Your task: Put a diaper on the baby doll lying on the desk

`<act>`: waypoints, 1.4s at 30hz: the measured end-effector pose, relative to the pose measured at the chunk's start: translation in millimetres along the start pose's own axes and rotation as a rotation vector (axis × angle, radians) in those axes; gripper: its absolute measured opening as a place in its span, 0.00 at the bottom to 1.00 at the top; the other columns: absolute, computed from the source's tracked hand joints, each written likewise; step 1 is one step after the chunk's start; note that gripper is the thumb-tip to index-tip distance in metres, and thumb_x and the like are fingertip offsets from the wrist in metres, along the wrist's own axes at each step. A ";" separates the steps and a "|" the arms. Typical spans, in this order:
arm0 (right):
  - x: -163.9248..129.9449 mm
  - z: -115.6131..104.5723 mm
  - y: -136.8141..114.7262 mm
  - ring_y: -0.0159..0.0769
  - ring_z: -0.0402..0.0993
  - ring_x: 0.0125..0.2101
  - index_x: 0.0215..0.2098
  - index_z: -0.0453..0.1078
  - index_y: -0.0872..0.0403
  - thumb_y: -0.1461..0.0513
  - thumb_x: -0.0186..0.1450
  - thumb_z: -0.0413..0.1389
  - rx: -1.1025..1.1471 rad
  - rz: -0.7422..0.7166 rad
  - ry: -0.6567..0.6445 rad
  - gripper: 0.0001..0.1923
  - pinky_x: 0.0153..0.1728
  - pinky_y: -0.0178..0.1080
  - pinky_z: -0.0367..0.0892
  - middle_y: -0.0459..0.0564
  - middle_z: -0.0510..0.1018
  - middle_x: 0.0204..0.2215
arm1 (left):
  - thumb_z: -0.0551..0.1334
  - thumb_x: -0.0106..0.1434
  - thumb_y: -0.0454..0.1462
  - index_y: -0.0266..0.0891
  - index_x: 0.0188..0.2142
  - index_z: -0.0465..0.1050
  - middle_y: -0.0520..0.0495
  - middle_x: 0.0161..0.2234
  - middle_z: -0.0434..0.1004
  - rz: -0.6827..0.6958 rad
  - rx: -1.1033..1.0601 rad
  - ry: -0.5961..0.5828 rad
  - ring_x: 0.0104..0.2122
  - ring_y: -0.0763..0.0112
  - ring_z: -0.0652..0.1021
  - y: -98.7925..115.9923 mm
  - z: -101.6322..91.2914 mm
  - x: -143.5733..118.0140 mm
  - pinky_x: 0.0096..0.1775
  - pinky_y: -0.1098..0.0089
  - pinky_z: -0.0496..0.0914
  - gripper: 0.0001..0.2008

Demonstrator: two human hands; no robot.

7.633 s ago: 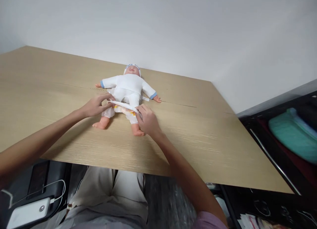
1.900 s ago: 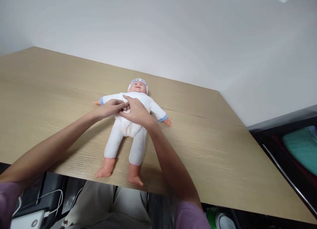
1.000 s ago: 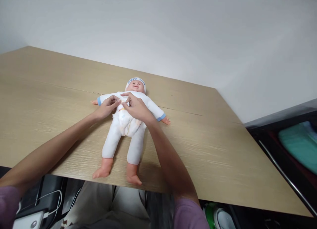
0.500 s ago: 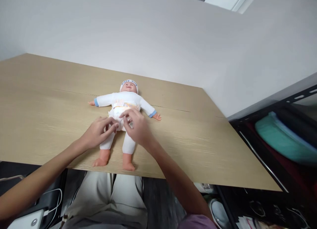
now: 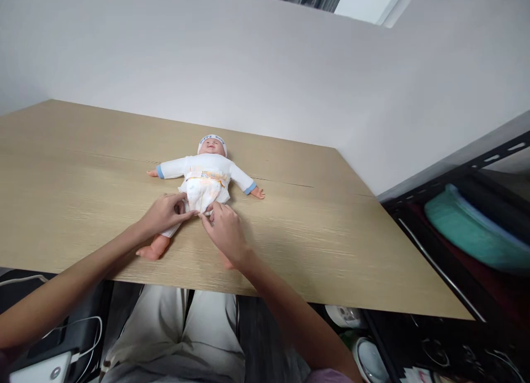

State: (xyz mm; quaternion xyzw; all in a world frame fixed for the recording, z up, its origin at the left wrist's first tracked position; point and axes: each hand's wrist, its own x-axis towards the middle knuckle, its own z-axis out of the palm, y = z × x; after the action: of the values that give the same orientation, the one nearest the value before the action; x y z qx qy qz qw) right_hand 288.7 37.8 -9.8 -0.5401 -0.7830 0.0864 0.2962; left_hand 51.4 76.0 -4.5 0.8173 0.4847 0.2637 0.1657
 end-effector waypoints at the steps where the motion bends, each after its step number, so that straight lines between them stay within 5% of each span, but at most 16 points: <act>1: 1.5 1.7 -1.6 0.45 0.82 0.38 0.44 0.75 0.52 0.58 0.76 0.67 -0.021 0.019 0.013 0.08 0.40 0.41 0.68 0.48 0.83 0.33 | 0.69 0.73 0.58 0.44 0.36 0.72 0.50 0.29 0.75 0.009 0.020 0.005 0.31 0.61 0.74 -0.8 0.5 0.9 0.39 0.65 0.61 0.23; 12: 8.5 -4.7 1.5 0.38 0.80 0.30 0.47 0.75 0.51 0.58 0.74 0.69 0.112 0.092 0.017 0.09 0.36 0.39 0.68 0.43 0.82 0.30 | 0.69 0.73 0.55 0.43 0.32 0.70 0.53 0.25 0.71 0.007 -0.038 -0.039 0.29 0.64 0.72 -2.3 0.9 8.9 0.39 0.65 0.61 0.22; 23: 1.9 6.3 -3.5 0.50 0.79 0.47 0.54 0.78 0.52 0.59 0.76 0.66 0.033 0.011 -0.024 0.11 0.49 0.49 0.75 0.55 0.82 0.45 | 0.69 0.74 0.52 0.43 0.32 0.71 0.51 0.27 0.74 -0.031 -0.056 0.042 0.34 0.61 0.73 -6.7 5.0 10.0 0.43 0.62 0.64 0.20; 27: -1.4 5.2 -2.1 0.55 0.77 0.52 0.56 0.77 0.50 0.58 0.76 0.65 0.069 0.005 -0.014 0.12 0.53 0.54 0.75 0.58 0.80 0.51 | 0.65 0.77 0.50 0.43 0.38 0.76 0.45 0.40 0.83 0.045 -0.067 0.083 0.44 0.56 0.77 -6.3 5.1 7.3 0.51 0.58 0.68 0.16; 32: -5.0 3.9 -0.6 0.56 0.74 0.57 0.57 0.75 0.50 0.59 0.76 0.65 0.148 -0.014 -0.003 0.13 0.60 0.56 0.72 0.57 0.81 0.57 | 0.65 0.78 0.48 0.42 0.42 0.78 0.41 0.55 0.82 0.101 -0.119 0.111 0.53 0.54 0.77 -4.7 4.6 6.3 0.57 0.56 0.69 0.13; 37: -6.4 6.6 2.3 0.54 0.72 0.57 0.57 0.73 0.52 0.60 0.75 0.65 0.208 -0.004 -0.015 0.14 0.61 0.53 0.71 0.56 0.83 0.56 | 0.65 0.76 0.48 0.42 0.41 0.76 0.45 0.44 0.82 0.061 -0.164 0.057 0.47 0.56 0.75 -2.2 4.9 6.8 0.53 0.58 0.69 0.13; 42: 0.3 13.3 6.5 0.48 0.75 0.47 0.49 0.71 0.49 0.58 0.71 0.65 0.261 0.117 0.037 0.11 0.51 0.47 0.72 0.53 0.81 0.46 | 0.67 0.72 0.49 0.41 0.42 0.74 0.48 0.36 0.73 -0.025 -0.201 0.065 0.42 0.58 0.73 -2.0 5.7 8.6 0.47 0.60 0.68 0.14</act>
State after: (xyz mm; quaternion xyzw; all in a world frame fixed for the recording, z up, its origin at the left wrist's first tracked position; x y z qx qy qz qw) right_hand 286.3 43.2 -23.4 -0.5432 -0.7267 0.1949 0.3727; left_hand 56.7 84.4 -7.8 0.7817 0.4710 0.3352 0.2341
